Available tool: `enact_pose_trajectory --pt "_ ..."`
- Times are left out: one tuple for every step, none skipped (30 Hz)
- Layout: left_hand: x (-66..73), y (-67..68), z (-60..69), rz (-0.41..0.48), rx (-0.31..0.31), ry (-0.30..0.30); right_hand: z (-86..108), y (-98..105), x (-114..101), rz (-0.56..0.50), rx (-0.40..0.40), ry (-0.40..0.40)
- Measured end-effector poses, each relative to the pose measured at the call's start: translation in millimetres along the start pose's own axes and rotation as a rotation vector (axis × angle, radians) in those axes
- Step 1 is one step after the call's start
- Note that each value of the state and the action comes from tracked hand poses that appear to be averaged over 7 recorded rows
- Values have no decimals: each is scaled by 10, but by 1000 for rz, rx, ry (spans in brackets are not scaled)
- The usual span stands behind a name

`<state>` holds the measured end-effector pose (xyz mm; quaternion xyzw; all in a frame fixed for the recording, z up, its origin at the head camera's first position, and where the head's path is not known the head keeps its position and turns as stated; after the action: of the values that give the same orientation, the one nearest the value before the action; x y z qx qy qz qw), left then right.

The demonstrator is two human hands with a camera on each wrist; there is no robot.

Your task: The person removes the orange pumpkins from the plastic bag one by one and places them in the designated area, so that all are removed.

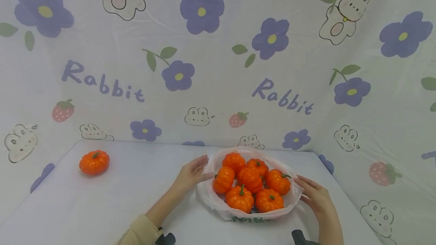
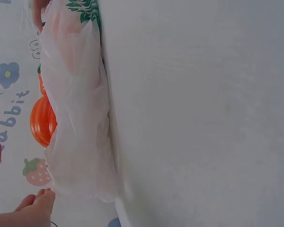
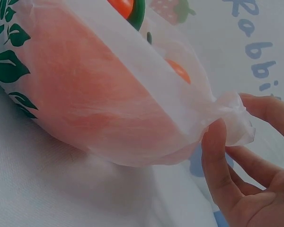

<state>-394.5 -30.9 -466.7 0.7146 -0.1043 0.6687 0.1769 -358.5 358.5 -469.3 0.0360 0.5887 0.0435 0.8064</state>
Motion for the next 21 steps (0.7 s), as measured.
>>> enact_pose_trajectory --pt "12 -9 2 3 -2 -5 3 -1 0 -2 -1 -1" --pt "30 -20 5 1 -8 -14 4 -1 1 -1 0 -3" --pt "39 -29 5 4 -10 -15 5 -1 2 0 0 -6" --pt "51 -41 5 6 -18 -22 5 -1 2 0 1 -7" --pt "65 -55 6 11 -28 -29 4 -1 2 -1 -1 -8" --pt "72 -68 6 13 -37 -35 4 -1 3 -2 -2 -10" --pt "77 -83 8 15 -44 -42 4 0 6 -2 -3 -10" --pt "87 -96 13 16 -51 -53 5 0 10 -2 -4 -9" --pt "85 -106 14 27 -54 -57 6 -2 12 -4 -8 -7" --pt "88 -117 18 32 -58 -66 7 -2 16 -3 -9 -7" --pt "92 -128 22 39 -62 -71 8 -1 20 -1 -10 -9" --pt "95 -138 27 43 -63 -79 11 -2 24 0 -12 -9" --pt "99 -146 31 53 -63 -84 12 -1 28 4 -12 -11" --pt "100 -156 34 62 -65 -86 13 -1 30 5 -13 -11" --pt "99 -167 36 70 -66 -86 15 -1 31 6 -12 -10" --pt "103 -180 39 71 -68 -90 17 0 31 8 -12 -9" --pt "99 -192 40 74 -70 -85 19 0 31 7 -13 -6" --pt "92 -205 40 71 -71 -79 21 -1 30 7 -13 -2" --pt "82 -219 39 71 -75 -68 23 0 30 8 -12 -1" --pt "74 -234 36 66 -80 -63 26 -2 29 7 -14 4" --pt "66 -248 34 59 -83 -57 28 -2 30 7 -15 6"
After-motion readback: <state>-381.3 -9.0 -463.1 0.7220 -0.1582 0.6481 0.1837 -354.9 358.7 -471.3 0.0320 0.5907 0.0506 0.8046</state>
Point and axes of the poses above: each hand's wrist, its own z-axis away from the middle knuckle, its own y-axis out of the back of the hand, x = y × z, the point moved 8 cm from there along -z, towards the middle knuckle, and after that the axes turned 11 degrees about -x, right-handed, at the moved point
